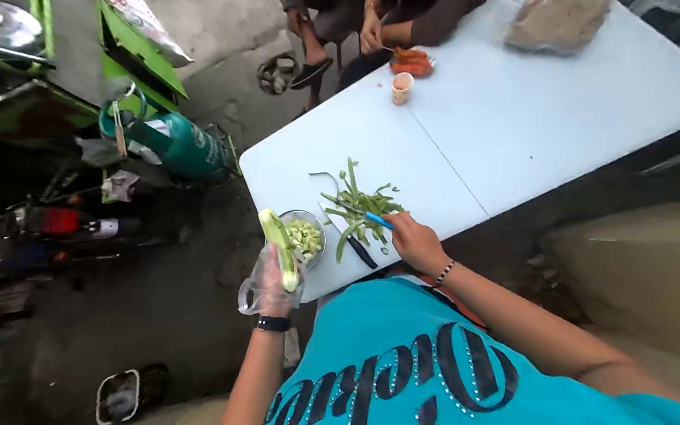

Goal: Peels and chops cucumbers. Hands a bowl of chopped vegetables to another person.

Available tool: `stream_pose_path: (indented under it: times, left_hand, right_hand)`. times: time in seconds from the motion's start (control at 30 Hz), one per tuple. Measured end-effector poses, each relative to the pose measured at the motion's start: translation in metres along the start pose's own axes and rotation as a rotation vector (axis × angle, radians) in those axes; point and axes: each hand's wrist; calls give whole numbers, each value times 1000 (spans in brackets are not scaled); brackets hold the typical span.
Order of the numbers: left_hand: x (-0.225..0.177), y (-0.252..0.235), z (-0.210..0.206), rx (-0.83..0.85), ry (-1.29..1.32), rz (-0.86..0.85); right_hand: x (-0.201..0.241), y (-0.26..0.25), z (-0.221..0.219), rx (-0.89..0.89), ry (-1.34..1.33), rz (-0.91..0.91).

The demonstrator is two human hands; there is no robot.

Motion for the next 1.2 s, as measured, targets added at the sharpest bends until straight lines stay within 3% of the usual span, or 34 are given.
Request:
stream_pose_path:
  times: [0.13, 0.43, 0.53, 0.63, 0.73, 0.83, 0.9, 1.03, 1.2]
  left_hand:
    - [1, 1, -5, 22, 40, 49]
    - [-4, 4, -6, -12, 120, 41]
    - [-7, 9, 10, -7, 231, 3]
    - [-13, 14, 30, -62, 334, -22]
    - [-15, 22, 56, -99, 423, -63]
    - [-15, 26, 82, -62, 545, -124]
    - [-20, 30, 97, -44, 622, -149]
    - [-26, 34, 145, -11, 706, -157]
    - [-20, 18, 243, 94, 563, -191]
  right_hand:
    - [-18, -3, -22, 326, 188, -330]
    - [-30, -4, -14, 296, 17, -337]
    - [-38, -10, -22, 250, 80, -348]
    - [-36, -13, -28, 125, 121, -195]
    - [3, -26, -47, 186, -137, -205]
    - [59, -43, -87, 399, -760, -542]
    - [87, -50, -114, 476, -1011, -745]
    - [103, -61, -151, 414, -1128, -897]
    - [111, -60, -168, 250, -1255, -897]
Point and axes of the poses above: each hand's wrist, its own y-axis away from the middle knuckle, its own z-axis out of the back of the hand, x = y × z, and after that the axes turned 7 degrees about -y, right-handed
